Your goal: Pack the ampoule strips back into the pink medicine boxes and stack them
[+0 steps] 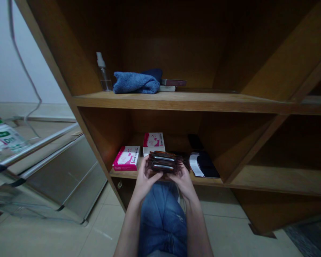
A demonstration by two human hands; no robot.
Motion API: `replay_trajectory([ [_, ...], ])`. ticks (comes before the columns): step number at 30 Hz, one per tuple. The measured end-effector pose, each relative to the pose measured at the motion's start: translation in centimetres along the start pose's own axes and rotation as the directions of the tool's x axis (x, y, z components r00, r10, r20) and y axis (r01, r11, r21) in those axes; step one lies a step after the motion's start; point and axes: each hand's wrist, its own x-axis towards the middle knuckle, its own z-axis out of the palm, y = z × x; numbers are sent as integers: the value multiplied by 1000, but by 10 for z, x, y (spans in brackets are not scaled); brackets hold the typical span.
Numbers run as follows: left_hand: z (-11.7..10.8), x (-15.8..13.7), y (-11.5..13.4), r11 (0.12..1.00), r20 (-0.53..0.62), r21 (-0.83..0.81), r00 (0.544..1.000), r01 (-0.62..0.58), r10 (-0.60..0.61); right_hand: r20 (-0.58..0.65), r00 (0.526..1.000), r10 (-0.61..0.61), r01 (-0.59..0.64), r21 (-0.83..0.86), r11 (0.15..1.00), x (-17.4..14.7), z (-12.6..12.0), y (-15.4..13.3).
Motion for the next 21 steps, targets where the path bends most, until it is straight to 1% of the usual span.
replay_trajectory([
  [3, -3, -2, 7, 993, 78, 68, 993, -94, 88, 57, 993, -99, 102, -43, 994, 0, 1, -5],
  [6, -5, -3, 11, 974, 128, 132, 977, -186, 170, 90, 990, -105, 112, -83, 990, -1, 0, -10],
  [7, -5, -3, 11, 971, 133, 143, 975, -194, 176, 93, 990, -103, 111, -92, 990, -1, 0, -11],
  [10, -3, -2, 8, 973, 134, 160, 981, -164, 143, 107, 988, -113, 125, -121, 985, 0, -1, -12],
  [12, 0, -1, 4, 983, 104, 127, 987, -132, 119, 88, 990, -108, 118, -110, 987, 1, -1, -10],
  [14, 4, -1, 1, 993, 43, 81, 996, -86, 83, 42, 998, -45, 48, -77, 996, 1, -1, -8],
  [16, 9, 0, 0, 997, -28, 69, 999, -39, 41, 12, 998, 58, -57, -58, 997, -1, -2, -7],
  [18, 12, 0, 1, 996, -71, 89, 997, -11, 17, 18, 988, 151, -149, -75, 986, -3, -2, -7],
  [21, 15, 1, 2, 996, -126, 89, 992, 27, -16, 49, 975, 217, -211, -112, 971, -6, 0, -9],
])
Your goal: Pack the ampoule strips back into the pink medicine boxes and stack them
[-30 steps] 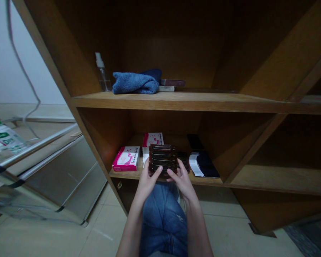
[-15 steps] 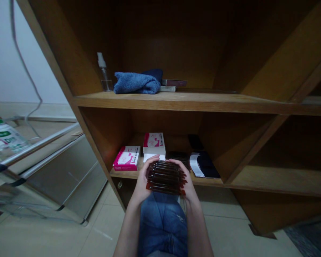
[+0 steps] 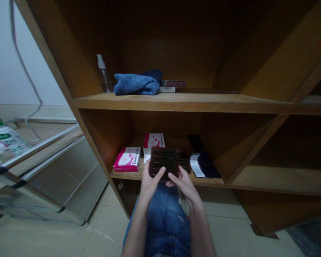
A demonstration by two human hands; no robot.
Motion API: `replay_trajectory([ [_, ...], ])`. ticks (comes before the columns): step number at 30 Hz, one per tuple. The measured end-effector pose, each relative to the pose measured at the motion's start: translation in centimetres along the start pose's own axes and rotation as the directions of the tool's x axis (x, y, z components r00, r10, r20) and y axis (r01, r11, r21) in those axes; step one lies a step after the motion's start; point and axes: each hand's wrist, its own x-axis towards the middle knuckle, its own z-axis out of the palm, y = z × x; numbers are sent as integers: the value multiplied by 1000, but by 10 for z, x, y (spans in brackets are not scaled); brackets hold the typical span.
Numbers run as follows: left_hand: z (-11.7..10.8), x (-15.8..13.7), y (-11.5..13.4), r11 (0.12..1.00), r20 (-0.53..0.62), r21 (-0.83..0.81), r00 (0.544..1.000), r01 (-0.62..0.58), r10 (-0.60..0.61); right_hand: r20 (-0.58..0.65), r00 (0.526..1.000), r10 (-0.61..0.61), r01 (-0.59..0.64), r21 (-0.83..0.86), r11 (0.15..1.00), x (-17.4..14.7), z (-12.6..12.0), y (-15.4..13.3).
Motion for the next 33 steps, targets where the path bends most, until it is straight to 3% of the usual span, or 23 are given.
replay_trajectory([
  [4, 0, 1, -6, 985, -85, -117, 987, 127, -138, 43, 999, 20, -19, -35, 999, -1, 4, -1],
  [9, -4, 0, -8, 909, -90, -292, 938, 297, -335, 127, 991, 29, -10, -150, 989, -3, -5, -4],
  [11, -6, -1, -5, 915, -123, -293, 939, 276, -322, 16, 999, -45, 47, -184, 982, -3, -17, -5],
  [13, -9, 0, -3, 927, -151, -286, 943, 244, -295, -193, 965, -176, 123, -258, 958, -1, -35, -6],
  [15, -11, 0, -2, 927, -161, -294, 944, 233, -288, -363, 870, -335, 162, -430, 888, 4, -58, -7],
  [18, -12, 1, -2, 909, -157, -330, 935, 252, -317, -373, 761, -530, 75, -762, 644, 16, -92, -12],
  [21, -12, 1, -3, 885, -166, -368, 917, 284, -363, -268, 737, -621, -13, -924, 383, 31, -117, -17],
  [23, -11, 1, -3, 868, -168, -400, 908, 293, -384, -207, 737, -643, -32, -962, 272, 39, -125, -18],
  [26, -10, 1, -2, 850, -153, -428, 902, 307, -403, -155, 747, -646, -38, -981, 191, 46, -129, -16],
  [30, -10, 0, -1, 849, -128, -427, 908, 312, -398, -109, 762, -638, 7, -984, 176, 41, -125, -25],
  [33, -9, -1, -1, 846, -77, -417, 914, 334, -399, -49, 738, -673, 95, -980, 175, 32, -118, -46],
])
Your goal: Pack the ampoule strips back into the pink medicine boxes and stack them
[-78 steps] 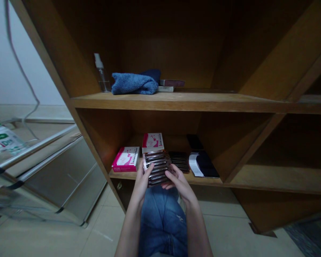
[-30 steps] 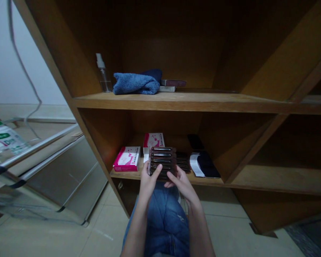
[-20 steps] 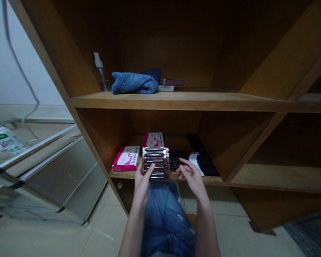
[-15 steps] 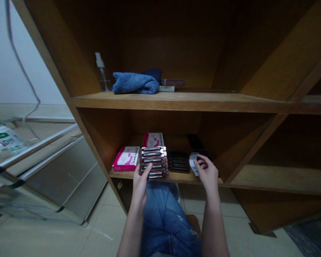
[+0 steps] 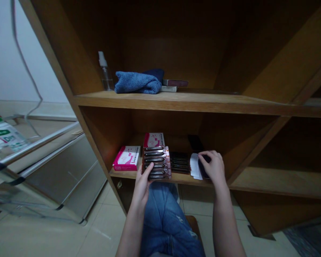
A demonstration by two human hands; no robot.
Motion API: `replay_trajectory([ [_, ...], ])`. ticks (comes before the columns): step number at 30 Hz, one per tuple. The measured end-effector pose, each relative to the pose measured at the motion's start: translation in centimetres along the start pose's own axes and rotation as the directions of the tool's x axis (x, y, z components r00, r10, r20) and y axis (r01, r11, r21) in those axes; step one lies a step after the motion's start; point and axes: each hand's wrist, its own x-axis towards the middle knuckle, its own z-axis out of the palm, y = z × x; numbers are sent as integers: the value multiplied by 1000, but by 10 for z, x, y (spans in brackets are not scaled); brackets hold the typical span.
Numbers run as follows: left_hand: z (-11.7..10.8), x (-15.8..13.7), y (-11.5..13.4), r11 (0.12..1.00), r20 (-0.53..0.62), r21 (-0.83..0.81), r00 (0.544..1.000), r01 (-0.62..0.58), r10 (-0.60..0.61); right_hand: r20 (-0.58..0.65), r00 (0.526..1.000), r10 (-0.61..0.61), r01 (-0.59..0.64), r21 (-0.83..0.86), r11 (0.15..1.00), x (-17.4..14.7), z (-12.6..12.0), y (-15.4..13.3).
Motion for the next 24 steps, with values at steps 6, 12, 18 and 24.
replay_trajectory([
  [6, 11, -6, -7, 999, 133, -6, 990, 52, -51, -85, 986, -140, 147, 86, 985, 26, -29, -42],
  [12, 25, -15, -8, 997, 153, 47, 985, 69, -75, -82, 975, -208, 223, 379, 898, 40, -29, -90],
  [18, 24, -15, -7, 997, 129, 76, 992, -23, 13, 32, 979, -200, 119, 707, 697, 33, -22, -111],
  [24, 18, -9, -9, 996, 102, 68, 994, -53, 46, 135, 977, -166, 9, 750, 661, 20, -10, -118],
])
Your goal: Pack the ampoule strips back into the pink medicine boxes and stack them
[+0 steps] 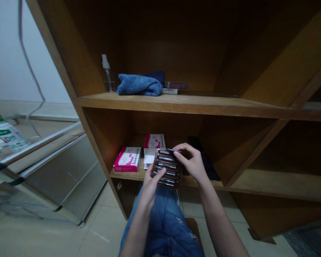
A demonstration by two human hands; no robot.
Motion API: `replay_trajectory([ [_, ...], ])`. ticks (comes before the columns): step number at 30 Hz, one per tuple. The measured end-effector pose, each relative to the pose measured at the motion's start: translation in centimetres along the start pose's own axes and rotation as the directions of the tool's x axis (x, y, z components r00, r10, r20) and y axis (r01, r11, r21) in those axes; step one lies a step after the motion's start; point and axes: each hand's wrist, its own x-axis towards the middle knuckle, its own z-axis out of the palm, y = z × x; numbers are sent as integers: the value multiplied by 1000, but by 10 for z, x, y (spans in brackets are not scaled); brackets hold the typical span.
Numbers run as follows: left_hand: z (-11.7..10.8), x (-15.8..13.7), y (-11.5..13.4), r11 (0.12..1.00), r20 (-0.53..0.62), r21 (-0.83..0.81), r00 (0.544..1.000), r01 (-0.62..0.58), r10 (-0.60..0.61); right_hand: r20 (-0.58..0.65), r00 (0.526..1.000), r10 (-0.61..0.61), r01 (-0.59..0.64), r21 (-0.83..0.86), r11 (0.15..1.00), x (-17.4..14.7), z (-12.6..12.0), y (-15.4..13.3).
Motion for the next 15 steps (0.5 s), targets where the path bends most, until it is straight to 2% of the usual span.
replay_trajectory([
  [5, -1, 0, -2, 1000, 10, -15, 1000, -26, 26, -61, 998, -29, 27, -23, 999, 2, 2, -4],
  [9, -4, 1, -2, 999, -6, -6, 999, -34, 34, -41, 998, -39, 38, -11, 999, 10, -2, -7],
  [15, -10, 4, -4, 999, 29, 17, 999, -46, 46, -4, 999, -39, 39, 41, 998, 33, -3, -1],
])
